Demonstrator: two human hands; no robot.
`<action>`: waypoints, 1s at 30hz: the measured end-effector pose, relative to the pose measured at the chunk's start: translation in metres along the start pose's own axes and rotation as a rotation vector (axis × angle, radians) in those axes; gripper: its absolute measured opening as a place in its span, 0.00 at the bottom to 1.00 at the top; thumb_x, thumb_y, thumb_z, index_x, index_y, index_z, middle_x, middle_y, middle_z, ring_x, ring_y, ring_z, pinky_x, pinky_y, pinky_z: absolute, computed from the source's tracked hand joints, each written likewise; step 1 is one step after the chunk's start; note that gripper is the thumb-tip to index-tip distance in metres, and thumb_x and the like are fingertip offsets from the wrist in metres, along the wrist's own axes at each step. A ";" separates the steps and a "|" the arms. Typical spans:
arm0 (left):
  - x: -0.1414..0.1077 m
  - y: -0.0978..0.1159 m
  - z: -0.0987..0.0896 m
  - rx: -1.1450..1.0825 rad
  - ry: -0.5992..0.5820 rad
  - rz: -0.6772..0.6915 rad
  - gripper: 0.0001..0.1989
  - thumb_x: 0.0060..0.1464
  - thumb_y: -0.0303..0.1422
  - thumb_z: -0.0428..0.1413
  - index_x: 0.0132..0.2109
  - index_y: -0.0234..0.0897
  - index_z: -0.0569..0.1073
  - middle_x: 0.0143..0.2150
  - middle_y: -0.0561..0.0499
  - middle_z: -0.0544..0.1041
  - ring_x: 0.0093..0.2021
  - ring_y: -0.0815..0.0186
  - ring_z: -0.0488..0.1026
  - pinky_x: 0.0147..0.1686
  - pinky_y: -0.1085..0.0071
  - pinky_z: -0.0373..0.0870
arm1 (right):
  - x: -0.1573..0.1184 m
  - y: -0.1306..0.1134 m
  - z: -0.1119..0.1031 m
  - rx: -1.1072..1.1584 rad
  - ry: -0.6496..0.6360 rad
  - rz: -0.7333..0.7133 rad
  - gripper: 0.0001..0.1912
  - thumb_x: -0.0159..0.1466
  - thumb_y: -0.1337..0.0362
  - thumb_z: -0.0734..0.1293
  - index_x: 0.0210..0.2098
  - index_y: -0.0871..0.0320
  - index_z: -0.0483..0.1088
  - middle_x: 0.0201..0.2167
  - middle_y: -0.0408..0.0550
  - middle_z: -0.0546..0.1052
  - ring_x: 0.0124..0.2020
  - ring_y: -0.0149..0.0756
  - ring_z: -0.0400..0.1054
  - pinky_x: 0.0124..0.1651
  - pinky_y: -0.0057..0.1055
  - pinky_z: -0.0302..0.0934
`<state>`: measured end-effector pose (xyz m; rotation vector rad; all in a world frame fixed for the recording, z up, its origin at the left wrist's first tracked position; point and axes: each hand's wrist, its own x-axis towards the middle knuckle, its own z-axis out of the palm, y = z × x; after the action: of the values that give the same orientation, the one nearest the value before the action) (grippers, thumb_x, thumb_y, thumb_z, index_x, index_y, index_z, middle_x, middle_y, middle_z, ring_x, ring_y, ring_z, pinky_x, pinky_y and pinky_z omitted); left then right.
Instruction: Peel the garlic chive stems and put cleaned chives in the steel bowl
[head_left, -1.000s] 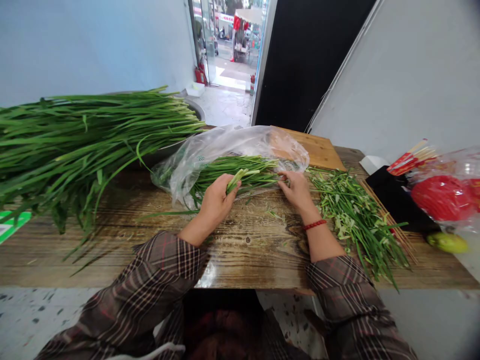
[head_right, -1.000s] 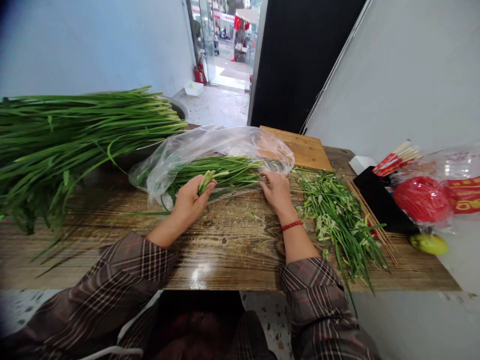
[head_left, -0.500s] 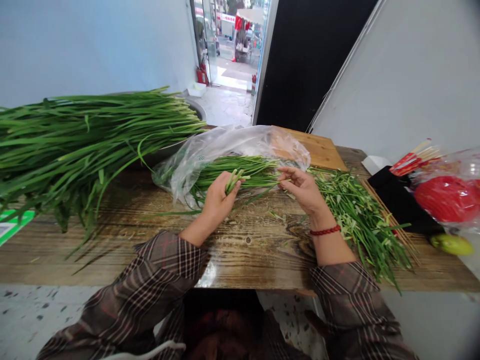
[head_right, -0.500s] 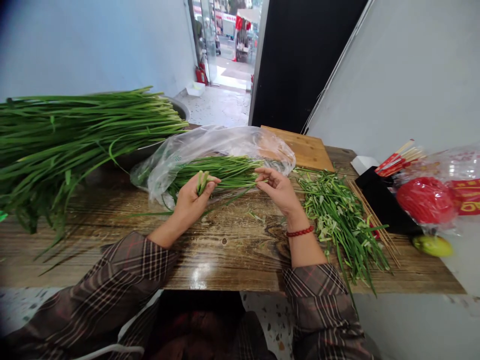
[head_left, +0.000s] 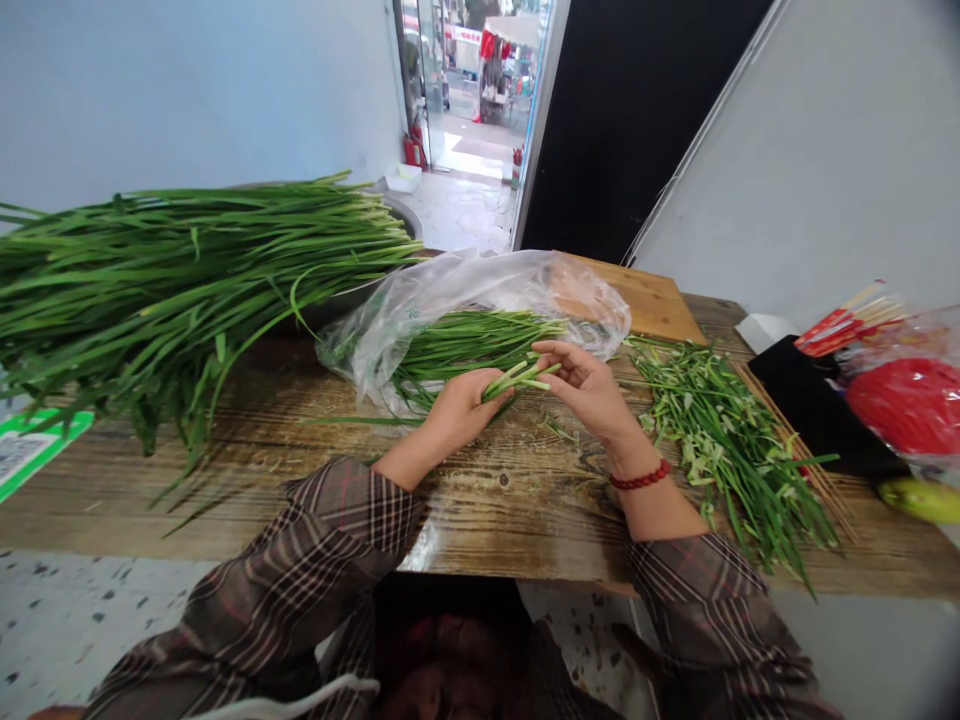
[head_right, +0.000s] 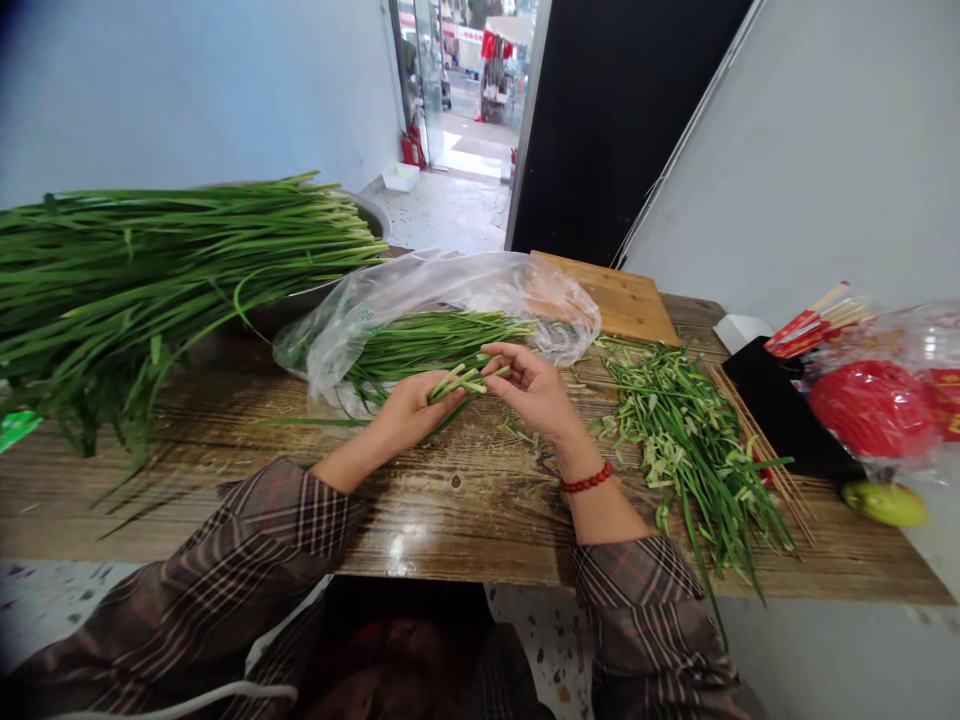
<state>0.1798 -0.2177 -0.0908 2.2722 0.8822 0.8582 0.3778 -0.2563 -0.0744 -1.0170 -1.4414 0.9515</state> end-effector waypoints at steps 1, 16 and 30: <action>0.000 0.000 0.000 0.005 0.012 0.003 0.17 0.63 0.41 0.48 0.32 0.35 0.73 0.30 0.51 0.74 0.33 0.65 0.70 0.35 0.71 0.66 | 0.000 0.000 0.002 -0.004 0.013 -0.005 0.20 0.56 0.58 0.73 0.47 0.53 0.72 0.35 0.45 0.75 0.36 0.33 0.70 0.41 0.32 0.69; -0.002 0.001 0.002 0.008 0.009 0.041 0.13 0.61 0.35 0.51 0.48 0.36 0.75 0.45 0.46 0.80 0.45 0.61 0.75 0.46 0.67 0.69 | -0.001 -0.002 0.021 0.055 0.357 0.072 0.14 0.54 0.59 0.72 0.38 0.56 0.69 0.23 0.37 0.71 0.22 0.27 0.68 0.27 0.25 0.65; 0.000 0.011 -0.006 -0.256 -0.024 -0.127 0.17 0.60 0.43 0.50 0.31 0.35 0.69 0.24 0.55 0.71 0.22 0.71 0.67 0.27 0.75 0.63 | -0.003 0.003 0.023 -0.065 0.160 -0.086 0.19 0.59 0.63 0.70 0.49 0.53 0.68 0.36 0.44 0.72 0.34 0.31 0.69 0.38 0.31 0.69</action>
<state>0.1794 -0.2230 -0.0799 1.9813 0.8442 0.8341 0.3553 -0.2587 -0.0810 -1.0457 -1.3779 0.7484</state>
